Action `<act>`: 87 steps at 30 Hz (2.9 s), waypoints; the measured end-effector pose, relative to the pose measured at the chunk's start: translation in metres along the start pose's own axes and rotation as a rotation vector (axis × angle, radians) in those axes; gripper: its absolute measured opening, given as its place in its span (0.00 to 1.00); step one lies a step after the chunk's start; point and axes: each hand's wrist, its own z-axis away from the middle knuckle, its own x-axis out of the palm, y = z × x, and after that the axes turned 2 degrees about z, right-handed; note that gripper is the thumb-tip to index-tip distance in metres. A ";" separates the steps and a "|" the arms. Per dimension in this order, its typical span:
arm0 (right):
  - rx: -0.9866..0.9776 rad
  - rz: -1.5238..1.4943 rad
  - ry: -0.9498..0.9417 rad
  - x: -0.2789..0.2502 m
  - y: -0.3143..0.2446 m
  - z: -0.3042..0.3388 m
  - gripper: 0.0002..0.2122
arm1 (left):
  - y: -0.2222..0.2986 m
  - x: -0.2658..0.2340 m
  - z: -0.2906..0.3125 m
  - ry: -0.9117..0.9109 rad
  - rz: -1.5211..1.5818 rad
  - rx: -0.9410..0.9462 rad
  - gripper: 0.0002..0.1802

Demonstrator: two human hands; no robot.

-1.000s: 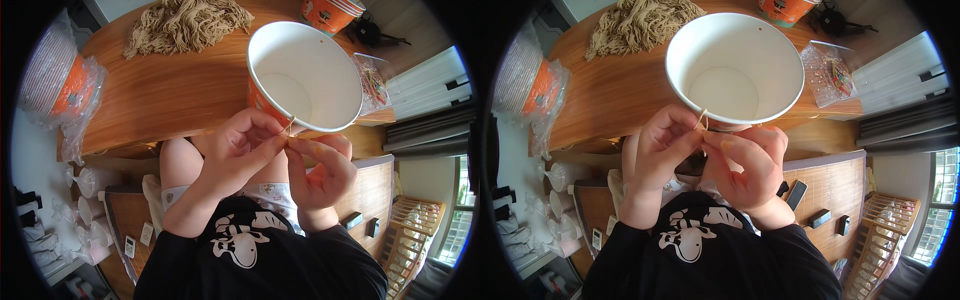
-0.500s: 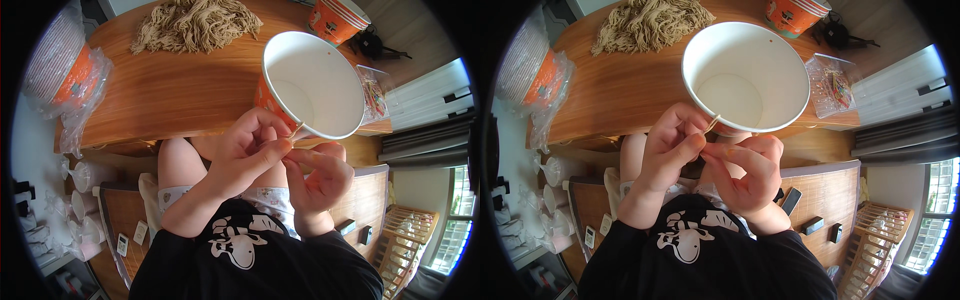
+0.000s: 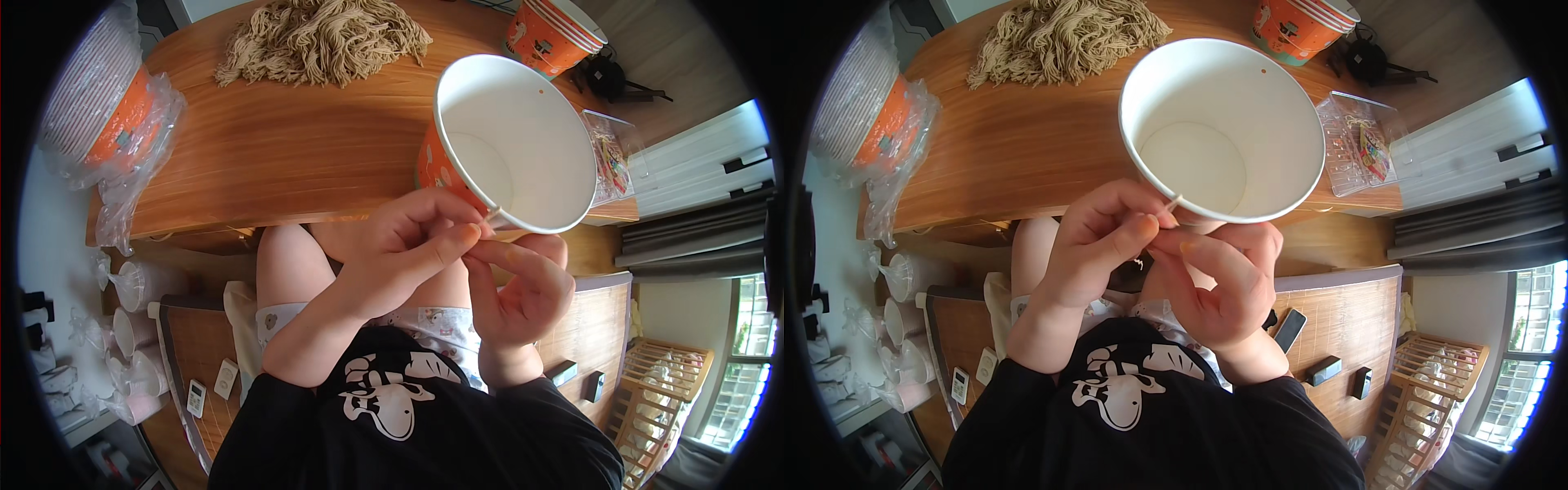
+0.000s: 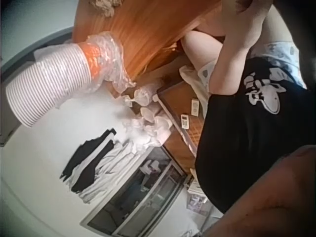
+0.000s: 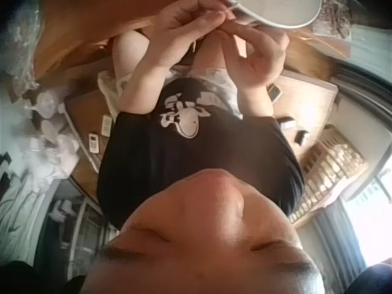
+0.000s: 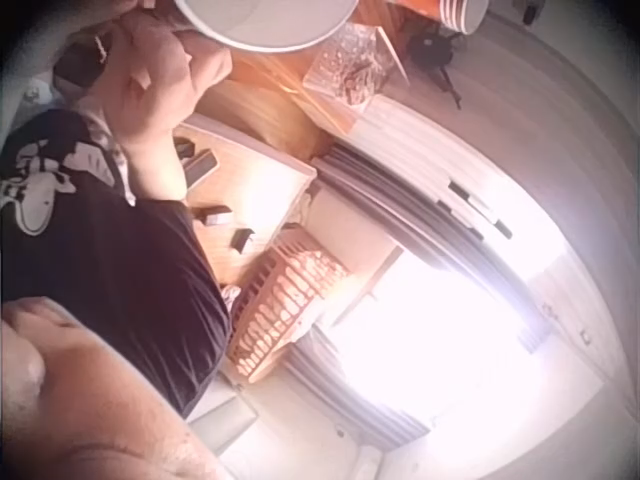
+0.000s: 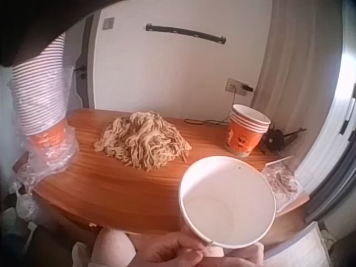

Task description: Attaching wire handles to paper buckets by threading the ends through pre-punched holes.

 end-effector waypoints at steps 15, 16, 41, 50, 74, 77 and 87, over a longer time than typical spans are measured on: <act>-0.286 0.358 -0.045 -0.005 -0.013 -0.043 0.18 | 0.004 0.001 0.001 0.277 -0.941 0.622 0.09; -0.288 0.356 -0.046 -0.005 -0.017 -0.046 0.18 | 0.005 0.001 0.001 0.274 -0.987 0.646 0.10; -0.348 0.504 -0.111 -0.007 -0.015 -0.050 0.21 | 0.006 0.013 0.005 0.335 -1.001 0.634 0.11; -0.322 0.442 -0.117 -0.008 -0.020 -0.053 0.16 | 0.002 0.006 0.003 0.381 -1.119 0.750 0.14; -0.285 0.348 -0.089 -0.008 -0.014 -0.055 0.18 | 0.005 0.013 0.006 0.222 -0.263 0.323 0.08; -0.295 0.458 -0.212 -0.014 -0.019 -0.057 0.20 | 0.003 0.009 0.006 0.167 -0.159 0.321 0.08; -0.279 0.357 -0.130 -0.010 -0.012 -0.056 0.20 | 0.001 0.008 0.006 0.178 -0.262 0.362 0.06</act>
